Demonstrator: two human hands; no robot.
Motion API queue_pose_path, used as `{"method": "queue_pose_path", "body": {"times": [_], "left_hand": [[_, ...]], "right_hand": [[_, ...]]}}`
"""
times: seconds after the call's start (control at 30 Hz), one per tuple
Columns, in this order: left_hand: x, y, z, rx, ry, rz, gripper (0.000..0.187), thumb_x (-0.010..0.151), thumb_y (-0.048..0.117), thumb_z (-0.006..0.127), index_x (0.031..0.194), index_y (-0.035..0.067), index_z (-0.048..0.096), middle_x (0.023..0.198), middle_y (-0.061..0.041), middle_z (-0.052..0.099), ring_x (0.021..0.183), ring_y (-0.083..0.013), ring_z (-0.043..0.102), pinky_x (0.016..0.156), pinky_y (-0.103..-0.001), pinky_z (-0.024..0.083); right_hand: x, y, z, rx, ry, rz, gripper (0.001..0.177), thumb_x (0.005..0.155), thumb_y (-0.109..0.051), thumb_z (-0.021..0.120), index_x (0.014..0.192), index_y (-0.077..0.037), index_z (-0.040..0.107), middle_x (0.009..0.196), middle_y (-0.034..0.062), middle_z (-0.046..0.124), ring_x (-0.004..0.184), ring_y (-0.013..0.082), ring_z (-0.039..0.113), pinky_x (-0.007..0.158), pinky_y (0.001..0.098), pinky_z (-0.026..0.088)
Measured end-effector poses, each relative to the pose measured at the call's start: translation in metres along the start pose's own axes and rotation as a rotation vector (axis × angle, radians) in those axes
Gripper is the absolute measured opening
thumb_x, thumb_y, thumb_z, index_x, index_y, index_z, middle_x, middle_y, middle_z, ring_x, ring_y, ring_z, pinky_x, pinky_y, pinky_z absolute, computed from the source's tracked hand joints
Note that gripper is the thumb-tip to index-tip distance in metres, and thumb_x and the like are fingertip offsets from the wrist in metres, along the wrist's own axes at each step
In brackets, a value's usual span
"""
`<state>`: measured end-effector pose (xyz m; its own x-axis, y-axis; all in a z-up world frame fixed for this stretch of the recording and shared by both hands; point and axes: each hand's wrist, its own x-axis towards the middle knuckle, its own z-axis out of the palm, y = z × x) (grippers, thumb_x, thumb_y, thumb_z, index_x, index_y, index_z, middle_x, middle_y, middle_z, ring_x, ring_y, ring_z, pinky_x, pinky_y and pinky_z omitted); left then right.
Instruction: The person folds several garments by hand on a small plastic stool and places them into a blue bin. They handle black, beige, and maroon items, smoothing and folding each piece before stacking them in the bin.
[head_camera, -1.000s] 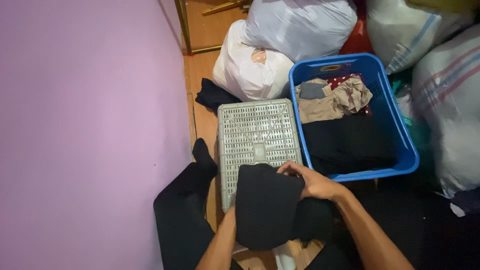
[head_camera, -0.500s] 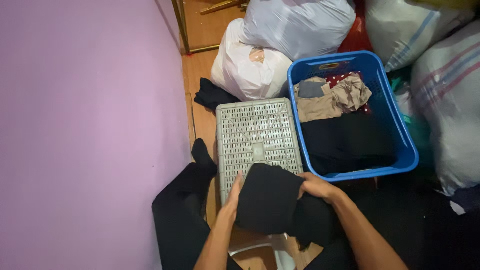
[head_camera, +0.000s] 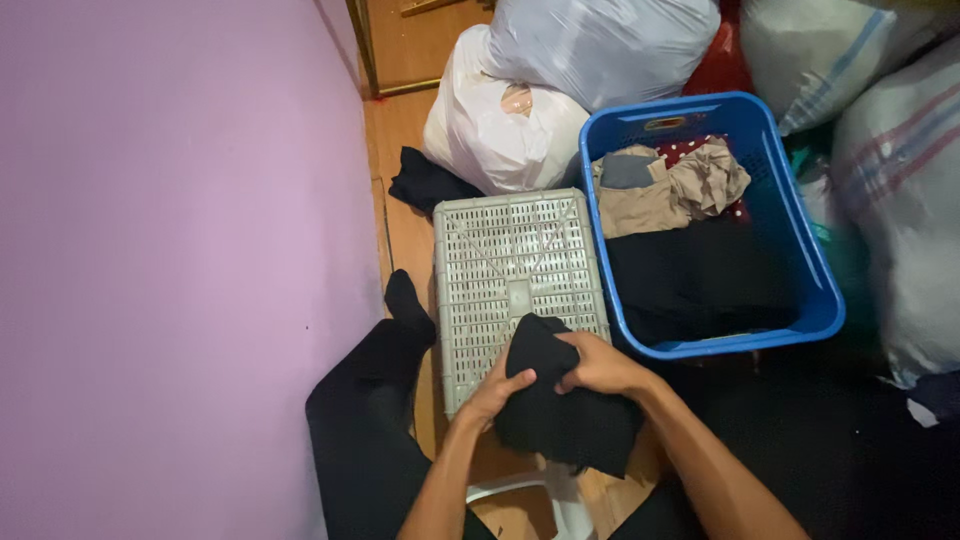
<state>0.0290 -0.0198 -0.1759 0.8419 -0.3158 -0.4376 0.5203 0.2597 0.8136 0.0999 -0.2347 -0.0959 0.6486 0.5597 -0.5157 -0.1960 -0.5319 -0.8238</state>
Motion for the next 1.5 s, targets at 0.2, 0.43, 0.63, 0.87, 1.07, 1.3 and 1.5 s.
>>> {"method": "queue_pose_path", "body": {"times": [0.2, 0.43, 0.63, 0.87, 1.07, 1.3, 1.5], "left_hand": [[-0.005, -0.028, -0.007, -0.418, -0.019, -0.182, 0.080, 0.078, 0.030, 0.079, 0.147, 0.005, 0.047, 0.130, -0.018, 0.064, 0.115, -0.0311, 0.066, 0.102, -0.044, 0.055], [-0.008, -0.046, 0.004, -0.632, -0.003, -0.323, 0.069, 0.079, 0.039, 0.074, 0.136, 0.002, 0.059, 0.117, -0.019, 0.072, 0.102, -0.0335, 0.072, 0.095, -0.046, 0.059], [-0.009, -0.046, 0.017, -0.712, -0.035, -0.305, 0.064, 0.083, 0.041, 0.069, 0.131, -0.001, 0.064, 0.114, -0.020, 0.073, 0.099, -0.0335, 0.072, 0.095, -0.045, 0.058], [-0.005, -0.039, 0.006, -0.700, 0.128, -0.270, 0.072, 0.078, 0.044, 0.069, 0.135, 0.001, 0.060, 0.121, -0.022, 0.068, 0.108, -0.0401, 0.066, 0.099, -0.052, 0.056], [-0.001, -0.019, 0.020, -0.450, 0.073, -0.362, 0.087, 0.082, 0.058, 0.066, 0.149, 0.005, 0.049, 0.145, -0.017, 0.060, 0.129, -0.0331, 0.060, 0.110, -0.047, 0.048], [-0.012, 0.002, 0.054, 0.153, 0.333, -0.082, 0.090, 0.074, 0.053, 0.079, 0.147, 0.010, 0.046, 0.140, -0.015, 0.063, 0.127, -0.0283, 0.063, 0.110, -0.043, 0.048], [-0.014, 0.003, 0.075, 0.551, 0.620, -0.144, 0.087, 0.076, 0.053, 0.085, 0.141, 0.008, 0.050, 0.134, -0.018, 0.063, 0.123, -0.0332, 0.063, 0.103, -0.044, 0.049]], "right_hand": [[0.002, -0.039, 0.013, -0.260, 0.329, -0.331, 0.062, 0.067, -0.019, 0.084, 0.121, 0.000, 0.062, 0.102, 0.0165, 0.069, 0.094, 0.0290, 0.069, 0.085, 0.0394, 0.054], [-0.016, -0.050, 0.017, -0.351, 0.621, -0.653, 0.048, 0.079, -0.024, 0.075, 0.121, -0.003, 0.063, 0.112, 0.0182, 0.062, 0.094, 0.0345, 0.065, 0.077, 0.0423, 0.054], [-0.012, -0.023, 0.019, -0.480, 0.765, -0.670, 0.039, 0.087, -0.025, 0.073, 0.119, -0.003, 0.065, 0.116, 0.0173, 0.063, 0.104, 0.0346, 0.064, 0.089, 0.0444, 0.051], [-0.012, 0.042, 0.015, 0.574, 0.575, 0.081, 0.077, 0.082, -0.036, 0.077, 0.143, -0.002, 0.044, 0.137, 0.0222, 0.057, 0.128, 0.0351, 0.058, 0.107, 0.0460, 0.048], [-0.029, 0.079, 0.014, 0.782, 0.277, 0.368, 0.085, 0.081, -0.038, 0.077, 0.147, 0.001, 0.041, 0.134, 0.0269, 0.061, 0.122, 0.0391, 0.065, 0.101, 0.0469, 0.055], [-0.024, 0.071, 0.021, 0.590, 0.390, 0.247, 0.079, 0.071, -0.030, 0.085, 0.137, 0.006, 0.059, 0.126, 0.0253, 0.071, 0.109, 0.0348, 0.072, 0.091, 0.0399, 0.060], [-0.033, 0.054, 0.025, 0.723, 0.264, 0.430, 0.080, 0.078, -0.024, 0.082, 0.146, -0.004, 0.046, 0.137, 0.0186, 0.064, 0.125, 0.0294, 0.065, 0.101, 0.0404, 0.055]]}}
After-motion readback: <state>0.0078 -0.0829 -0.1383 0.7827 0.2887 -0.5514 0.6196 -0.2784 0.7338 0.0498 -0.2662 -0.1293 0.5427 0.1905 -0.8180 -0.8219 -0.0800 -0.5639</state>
